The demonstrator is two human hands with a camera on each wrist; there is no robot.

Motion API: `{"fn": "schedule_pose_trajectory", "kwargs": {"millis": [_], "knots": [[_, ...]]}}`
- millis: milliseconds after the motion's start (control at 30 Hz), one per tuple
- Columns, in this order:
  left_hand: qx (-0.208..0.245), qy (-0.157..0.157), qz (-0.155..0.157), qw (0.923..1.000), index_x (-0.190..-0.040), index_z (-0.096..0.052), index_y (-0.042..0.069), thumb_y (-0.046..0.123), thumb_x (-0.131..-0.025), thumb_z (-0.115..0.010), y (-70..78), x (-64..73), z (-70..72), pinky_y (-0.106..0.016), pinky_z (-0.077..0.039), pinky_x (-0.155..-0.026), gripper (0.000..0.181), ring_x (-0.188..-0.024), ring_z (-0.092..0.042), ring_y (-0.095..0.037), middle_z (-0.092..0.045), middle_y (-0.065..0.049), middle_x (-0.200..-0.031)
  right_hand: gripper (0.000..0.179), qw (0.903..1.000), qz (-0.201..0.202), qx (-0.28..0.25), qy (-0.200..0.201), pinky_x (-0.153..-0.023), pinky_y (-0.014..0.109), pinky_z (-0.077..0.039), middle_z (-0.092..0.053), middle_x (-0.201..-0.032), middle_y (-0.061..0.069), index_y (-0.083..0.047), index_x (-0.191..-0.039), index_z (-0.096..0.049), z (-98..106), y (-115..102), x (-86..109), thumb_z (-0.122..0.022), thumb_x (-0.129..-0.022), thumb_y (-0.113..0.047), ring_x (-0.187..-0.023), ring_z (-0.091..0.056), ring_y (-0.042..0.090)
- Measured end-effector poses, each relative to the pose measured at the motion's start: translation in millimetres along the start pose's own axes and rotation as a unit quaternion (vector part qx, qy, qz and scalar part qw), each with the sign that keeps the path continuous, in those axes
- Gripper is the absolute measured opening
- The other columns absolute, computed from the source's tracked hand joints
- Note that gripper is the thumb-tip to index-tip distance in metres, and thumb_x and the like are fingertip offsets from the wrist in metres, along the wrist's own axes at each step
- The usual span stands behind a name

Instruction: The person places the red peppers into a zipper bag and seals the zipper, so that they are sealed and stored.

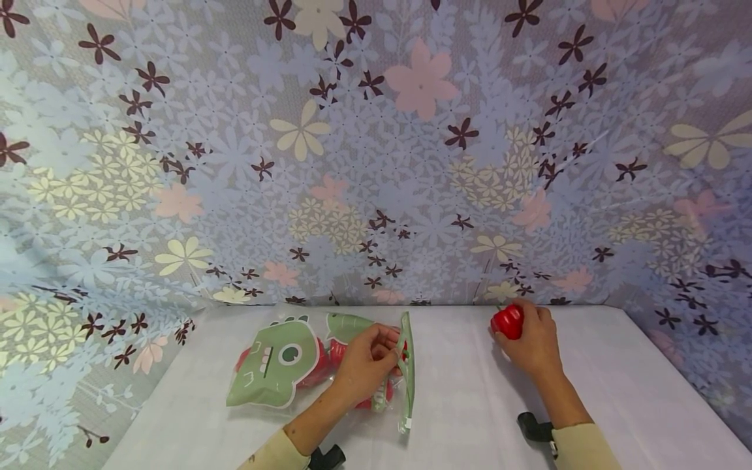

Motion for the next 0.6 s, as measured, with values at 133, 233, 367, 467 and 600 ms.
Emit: {"fn": "schedule_pose_trajectory", "kwargs": {"millis": [133,233,367,467,600], "knots": [[0.002,0.000,-0.001,1.0000,-0.120,-0.065,-0.002,0.001,-0.101,-0.065,-0.1,0.1,-0.3,-0.027,-0.063,-0.064,0.019,-0.068,-0.070,-0.013,-0.064,-0.004,-0.097,0.090,1.0000,0.004,-0.001,0.009,-0.088,0.079,-0.052,-0.039,-0.140,0.042,0.010,-0.148,-0.037,2.3,-2.4,0.9,-0.088,-0.077,-0.008,-0.125,-0.039,0.063],[0.002,0.000,-0.002,1.0000,-0.119,-0.064,-0.003,0.001,-0.101,-0.065,0.4,-0.5,-1.0,-0.027,-0.062,-0.063,0.019,-0.068,-0.069,-0.013,-0.064,-0.005,-0.098,0.085,0.9994,0.020,0.000,0.027,-0.086,0.078,-0.053,-0.044,-0.135,0.041,0.011,-0.144,-0.041,6.4,-8.3,1.7,-0.088,-0.077,-0.010,-0.122,-0.042,0.062],[0.002,-0.001,-0.001,1.0000,-0.120,-0.064,-0.002,0.002,-0.101,-0.065,1.2,-0.8,-1.3,-0.027,-0.063,-0.064,0.019,-0.069,-0.069,-0.013,-0.064,-0.006,-0.098,0.078,0.9985,0.036,-0.002,0.042,-0.083,0.077,-0.054,-0.050,-0.131,0.040,0.012,-0.141,-0.043,10.9,-17.2,2.5,-0.085,-0.079,-0.010,-0.119,-0.044,0.062],[0.002,0.001,-0.001,1.0000,-0.120,-0.065,-0.001,0.002,-0.101,-0.065,1.9,-0.3,-0.6,-0.029,-0.063,-0.064,0.019,-0.068,-0.069,-0.013,-0.064,-0.006,-0.099,0.077,0.9984,0.040,-0.009,0.037,-0.082,0.076,-0.055,-0.051,-0.130,0.039,0.013,-0.141,-0.042,11.6,-22.4,2.9,-0.084,-0.080,-0.011,-0.119,-0.043,0.061],[-0.003,0.004,0.003,1.0000,-0.120,-0.065,0.000,0.003,-0.101,-0.066,1.7,0.9,-0.1,-0.029,-0.063,-0.064,0.019,-0.068,-0.070,-0.013,-0.064,-0.004,-0.098,0.078,0.9987,0.042,-0.016,0.024,-0.082,0.075,-0.057,-0.051,-0.132,0.038,0.012,-0.142,-0.041,10.6,-27.3,4.4,-0.085,-0.080,-0.010,-0.119,-0.043,0.059]]}}
Point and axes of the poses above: each hand's wrist, its own x-axis away from the middle knuckle, its own z-axis out of the back of the hand, y = z × x, the point moved 7 cm from there along -x, towards the middle knuckle
